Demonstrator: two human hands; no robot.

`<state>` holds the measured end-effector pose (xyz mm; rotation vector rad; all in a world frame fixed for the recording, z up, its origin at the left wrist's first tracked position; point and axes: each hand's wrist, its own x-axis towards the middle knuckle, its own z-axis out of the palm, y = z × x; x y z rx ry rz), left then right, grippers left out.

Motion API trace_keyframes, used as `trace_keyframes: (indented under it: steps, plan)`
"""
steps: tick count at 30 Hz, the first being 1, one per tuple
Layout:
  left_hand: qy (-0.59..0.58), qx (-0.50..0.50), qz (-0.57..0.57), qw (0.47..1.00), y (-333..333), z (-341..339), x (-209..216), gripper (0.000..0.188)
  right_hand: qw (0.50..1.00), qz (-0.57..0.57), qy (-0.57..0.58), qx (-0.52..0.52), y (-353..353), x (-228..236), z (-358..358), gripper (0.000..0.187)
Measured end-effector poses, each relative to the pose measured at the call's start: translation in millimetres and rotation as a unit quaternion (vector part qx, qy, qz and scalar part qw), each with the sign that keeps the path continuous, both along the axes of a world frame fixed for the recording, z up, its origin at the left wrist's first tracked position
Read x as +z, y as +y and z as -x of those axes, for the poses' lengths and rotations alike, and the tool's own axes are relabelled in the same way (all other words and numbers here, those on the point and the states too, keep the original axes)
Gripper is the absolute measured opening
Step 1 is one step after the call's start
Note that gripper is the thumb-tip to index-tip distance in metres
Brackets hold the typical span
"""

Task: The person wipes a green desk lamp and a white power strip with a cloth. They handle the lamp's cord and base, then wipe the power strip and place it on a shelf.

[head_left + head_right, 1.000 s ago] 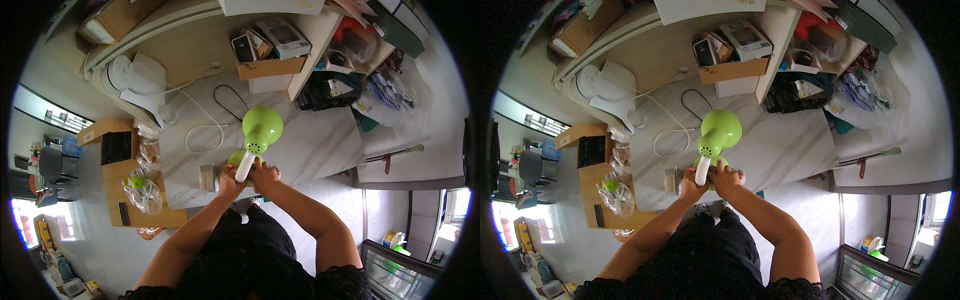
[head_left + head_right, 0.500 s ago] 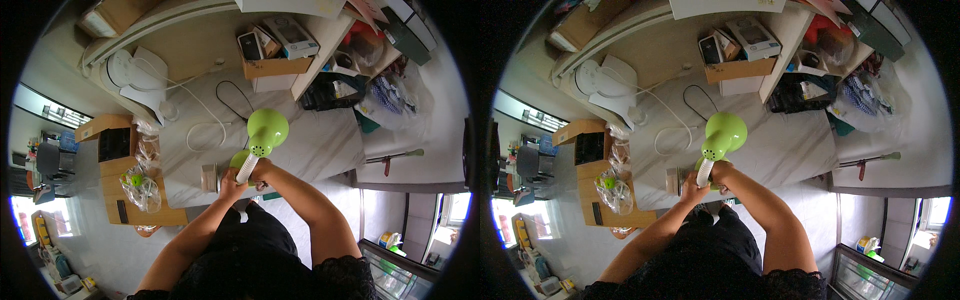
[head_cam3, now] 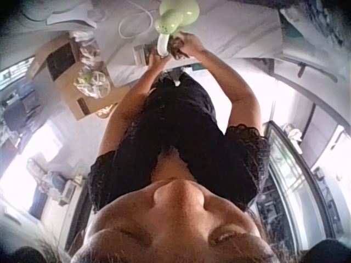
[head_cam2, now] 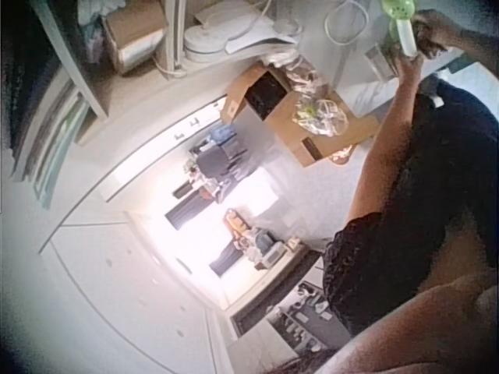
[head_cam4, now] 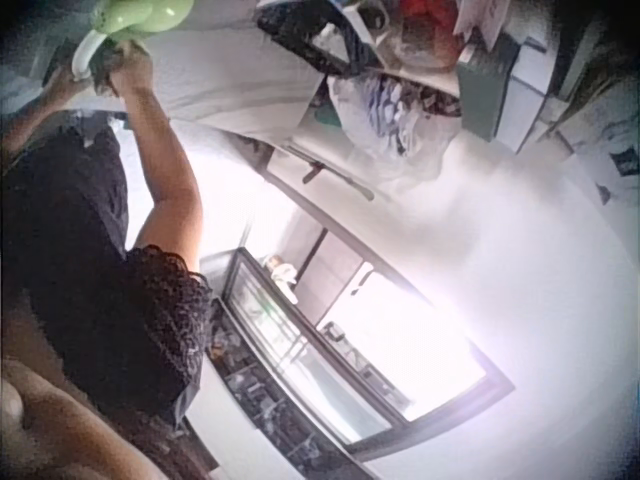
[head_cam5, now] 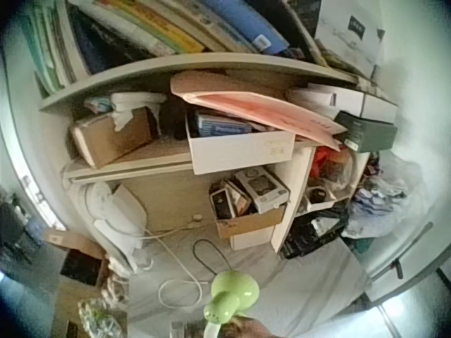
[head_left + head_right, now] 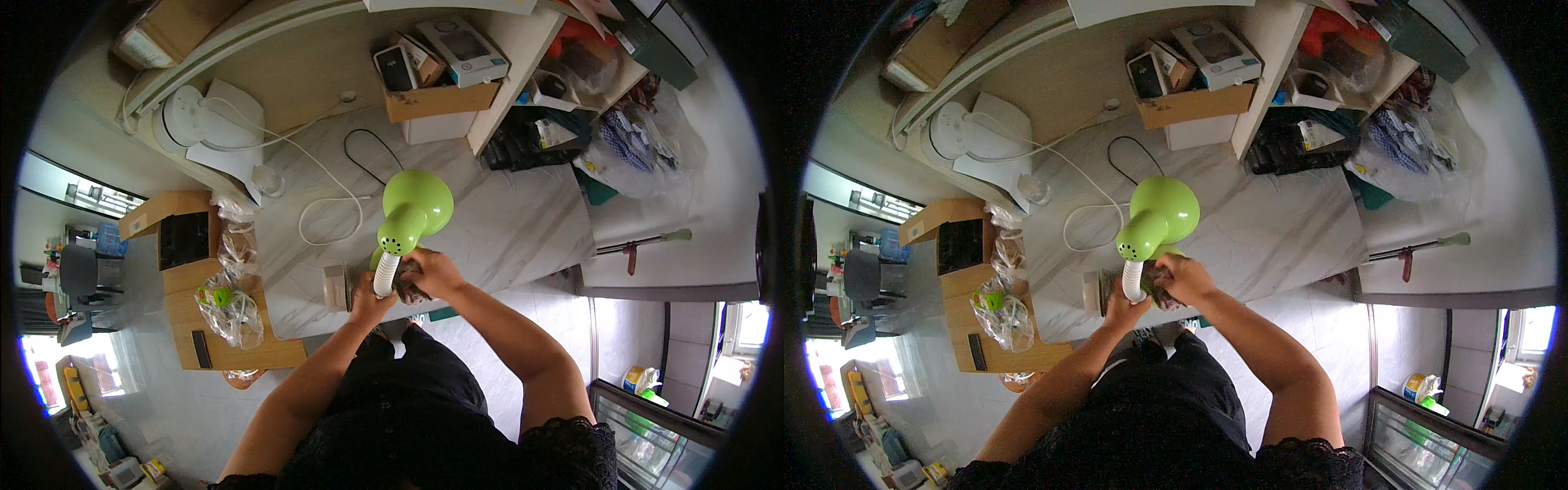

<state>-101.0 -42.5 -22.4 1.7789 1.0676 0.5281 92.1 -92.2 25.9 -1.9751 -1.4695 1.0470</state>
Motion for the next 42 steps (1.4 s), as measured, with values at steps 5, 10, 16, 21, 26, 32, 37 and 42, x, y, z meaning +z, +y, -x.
trace_keyframes:
  steps: [5,10,16,21,26,32,37,42]
  plan:
    - [-0.008,0.015,-0.047,0.999,1,3,-23,0.045,0.959,0.069,-0.234,0.146,0,14,22,0.04]
    - [0.023,0.003,-0.116,0.993,1,-6,-13,0.042,0.943,0.195,-0.206,0.171,26,29,26,0.072]
    - [0.048,0.014,-0.029,0.998,2,-11,-2,0.043,0.921,0.189,-0.241,0.242,42,25,35,0.061]
    - [0.047,0.019,-0.033,0.998,1,-11,1,0.044,0.936,0.254,-0.188,0.155,37,23,27,0.054]
    - [0.063,0.015,-0.044,0.997,1,-10,-2,0.044,0.94,0.214,-0.218,0.15,35,27,30,0.047]
    - [0.058,0.028,-0.044,0.997,-1,-8,1,0.043,0.933,0.202,-0.238,0.177,44,13,37,0.041]
    - [0.029,0.024,0.007,0.999,3,-7,3,0.042,0.931,0.203,-0.231,0.195,59,-14,32,0.036]
    - [-0.011,0.016,0.0,1.0,6,-3,-12,0.04,0.933,0.2,-0.123,0.272,64,-32,-1,0.03]
